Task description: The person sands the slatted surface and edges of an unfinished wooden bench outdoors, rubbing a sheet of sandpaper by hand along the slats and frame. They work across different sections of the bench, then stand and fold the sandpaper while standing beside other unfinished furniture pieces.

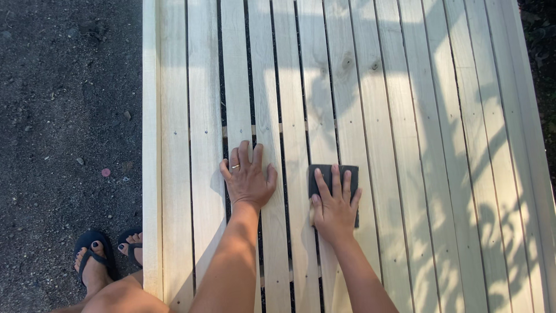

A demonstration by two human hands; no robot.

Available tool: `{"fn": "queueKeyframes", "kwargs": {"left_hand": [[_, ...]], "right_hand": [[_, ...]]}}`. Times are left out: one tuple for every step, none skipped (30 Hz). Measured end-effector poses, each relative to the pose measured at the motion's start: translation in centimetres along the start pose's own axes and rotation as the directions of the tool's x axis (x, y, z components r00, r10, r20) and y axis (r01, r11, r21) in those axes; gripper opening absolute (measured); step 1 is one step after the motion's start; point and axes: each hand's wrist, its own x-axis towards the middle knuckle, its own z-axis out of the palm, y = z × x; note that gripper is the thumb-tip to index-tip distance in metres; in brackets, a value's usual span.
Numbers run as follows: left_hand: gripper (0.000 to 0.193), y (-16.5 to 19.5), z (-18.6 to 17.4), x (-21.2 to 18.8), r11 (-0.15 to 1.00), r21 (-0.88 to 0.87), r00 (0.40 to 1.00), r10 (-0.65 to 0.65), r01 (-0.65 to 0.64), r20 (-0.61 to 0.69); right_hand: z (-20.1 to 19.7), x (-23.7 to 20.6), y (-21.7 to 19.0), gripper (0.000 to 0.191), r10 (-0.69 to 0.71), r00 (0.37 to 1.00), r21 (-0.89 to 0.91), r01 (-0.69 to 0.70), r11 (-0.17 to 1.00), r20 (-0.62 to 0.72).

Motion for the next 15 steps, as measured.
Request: {"fn": "queueKeyframes", "kwargs": {"left_hand": [[0.069,0.0,0.1,0.4,0.999,-0.027,0.995,0.018,-0.021,-0.102],[0.070,0.0,0.3,0.7,0.998,-0.048,0.981,0.028,-0.038,-0.194],[0.073,0.0,0.4,1.0,0.998,-0.061,0.984,0.023,-0.034,-0.179],[0.075,-0.2,0.6,1.2,0.997,-0.069,0.980,0.022,-0.036,-0.199],[0.078,-0.3,0.7,1.5,0.996,-0.080,0.976,0.018,-0.036,-0.217],[0.077,-0.4,0.7,1.6,0.996,-0.089,0.977,0.012,-0.031,-0.213],[0.076,-0.5,0.7,1.7,0.995,-0.101,0.980,0.006,-0.026,-0.198],[0.075,-0.5,0.7,1.8,0.993,-0.113,0.983,0.002,-0.023,-0.183],[0.075,-0.6,0.6,1.9,0.993,-0.111,0.979,0.003,-0.026,-0.203],[0.075,-0.5,0.5,1.9,0.994,-0.105,0.975,0.002,-0.026,-0.223],[0.075,-0.5,0.4,1.9,0.995,-0.100,0.973,0.005,-0.029,-0.229],[0.076,-0.5,0.4,1.7,0.995,-0.100,0.979,0.002,-0.023,-0.205],[0.077,-0.4,0.3,1.8,0.995,-0.099,0.979,0.000,-0.020,-0.203],[0.078,-0.4,0.3,1.7,0.995,-0.101,0.979,-0.001,-0.019,-0.202],[0.078,-0.4,0.3,1.8,0.994,-0.106,0.980,-0.005,-0.016,-0.197]], "right_hand": [[0.2,3.9,-0.4,0.064,0.013,1.000,-0.015,-0.013,1.000,-0.013],[0.3,7.3,-1.0,0.064,0.020,1.000,-0.007,-0.020,1.000,-0.019],[0.3,10.7,-1.7,0.064,0.020,0.999,0.003,-0.020,1.000,-0.030],[0.2,14.7,-2.7,0.065,0.058,0.998,0.004,-0.058,0.998,-0.010],[-0.1,18.4,-3.6,0.067,0.095,0.995,0.003,-0.095,0.996,0.012],[-0.3,21.0,-4.4,0.066,0.079,0.997,0.004,-0.079,0.997,-0.020],[-0.5,22.6,-5.0,0.065,0.070,0.997,-0.001,-0.070,0.998,-0.043],[-0.7,23.1,-5.4,0.064,0.062,0.996,-0.004,-0.062,0.998,-0.068],[-0.8,23.1,-5.7,0.064,0.063,0.995,0.013,-0.063,0.998,-0.076],[-0.9,22.5,-5.9,0.064,0.065,0.994,0.034,-0.062,0.997,-0.083],[-0.9,21.1,-5.8,0.064,0.078,0.994,0.052,-0.074,0.996,-0.079],[-0.8,19.2,-5.6,0.065,0.103,0.994,0.039,-0.101,0.994,-0.046],[-0.8,18.0,-5.6,0.066,0.119,0.992,0.032,-0.118,0.993,-0.032],[-0.8,17.5,-5.6,0.068,0.134,0.991,0.021,-0.134,0.991,-0.021],[-0.8,17.6,-5.7,0.069,0.136,0.990,0.017,-0.136,0.991,-0.019]]}}
